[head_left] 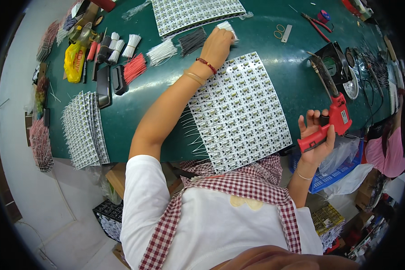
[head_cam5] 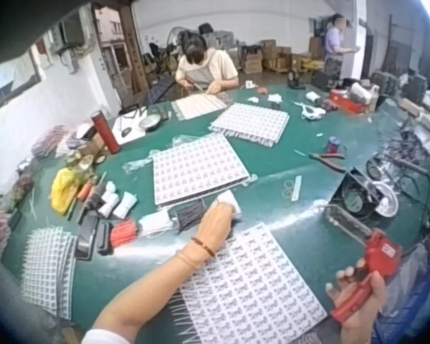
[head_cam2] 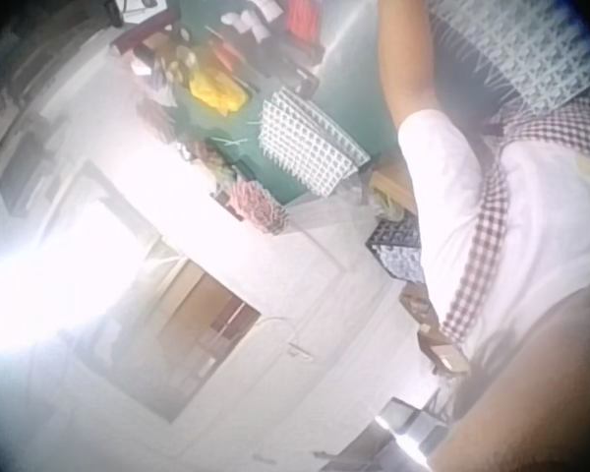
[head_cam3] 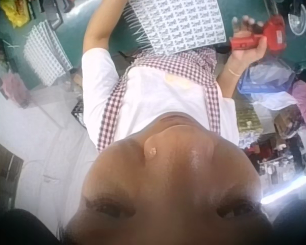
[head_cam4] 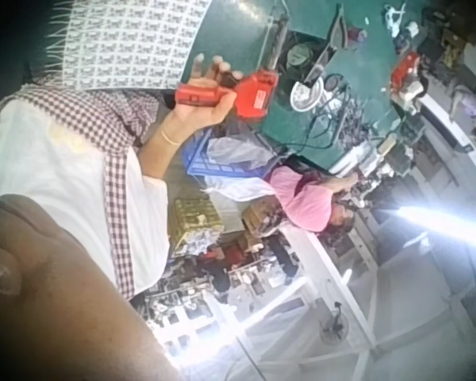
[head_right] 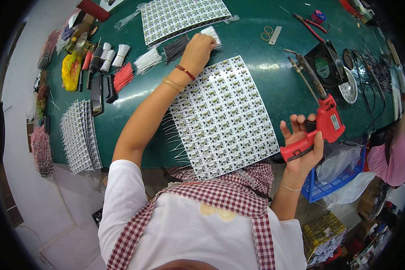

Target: The person is using a soldering or heat-processing tool to work on a sheet of small electronic components (LEDs) on a workbench.

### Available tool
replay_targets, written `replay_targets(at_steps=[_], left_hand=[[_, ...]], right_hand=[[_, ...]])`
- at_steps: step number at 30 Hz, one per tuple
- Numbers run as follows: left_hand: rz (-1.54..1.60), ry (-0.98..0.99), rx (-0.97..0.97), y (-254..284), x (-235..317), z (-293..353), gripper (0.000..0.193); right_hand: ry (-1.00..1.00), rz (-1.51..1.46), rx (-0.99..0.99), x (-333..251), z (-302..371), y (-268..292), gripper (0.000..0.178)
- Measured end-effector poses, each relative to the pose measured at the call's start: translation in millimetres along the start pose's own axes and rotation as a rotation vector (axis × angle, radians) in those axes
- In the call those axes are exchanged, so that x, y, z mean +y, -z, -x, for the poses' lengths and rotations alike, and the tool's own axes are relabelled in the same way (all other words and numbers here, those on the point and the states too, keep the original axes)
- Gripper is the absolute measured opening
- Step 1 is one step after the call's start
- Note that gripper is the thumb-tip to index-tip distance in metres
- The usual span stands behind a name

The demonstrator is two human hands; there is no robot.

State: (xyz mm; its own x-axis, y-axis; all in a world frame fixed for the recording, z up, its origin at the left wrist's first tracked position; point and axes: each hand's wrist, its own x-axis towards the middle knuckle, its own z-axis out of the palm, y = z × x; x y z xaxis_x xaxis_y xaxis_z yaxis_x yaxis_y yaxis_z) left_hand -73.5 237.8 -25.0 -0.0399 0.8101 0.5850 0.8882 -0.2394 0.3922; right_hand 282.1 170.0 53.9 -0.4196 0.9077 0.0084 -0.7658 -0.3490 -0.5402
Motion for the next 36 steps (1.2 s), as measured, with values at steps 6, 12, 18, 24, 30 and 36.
replay_targets(at_steps=[6, 12, 18, 24, 30, 36], left_hand=[[-0.260, -0.108, -0.013, -8, 10, -1, 0.005], [-0.487, -0.057, -0.028, -7, 26, -2, 0.007], [-0.523, -0.038, 0.000, -10, 28, -9, 0.006], [-0.391, -0.012, 0.066, 4, 27, -4, 0.005], [0.574, 0.241, -0.091, 53, 104, 26, 0.014], [1.275, 0.806, -0.280, 111, 187, 83, 0.012]], right_hand=[[-0.022, -0.025, -0.002, 4, 1, -5, 0.034], [0.020, 0.013, 0.042, 6, 7, -9, 0.034], [0.013, -0.020, 0.033, 8, 6, -10, 0.032], [0.017, 0.017, 0.043, 9, 10, -15, 0.035], [0.045, 0.375, 0.126, 15, 16, -41, 0.037], [-0.036, 0.763, 0.134, 65, 18, -90, 0.035]])
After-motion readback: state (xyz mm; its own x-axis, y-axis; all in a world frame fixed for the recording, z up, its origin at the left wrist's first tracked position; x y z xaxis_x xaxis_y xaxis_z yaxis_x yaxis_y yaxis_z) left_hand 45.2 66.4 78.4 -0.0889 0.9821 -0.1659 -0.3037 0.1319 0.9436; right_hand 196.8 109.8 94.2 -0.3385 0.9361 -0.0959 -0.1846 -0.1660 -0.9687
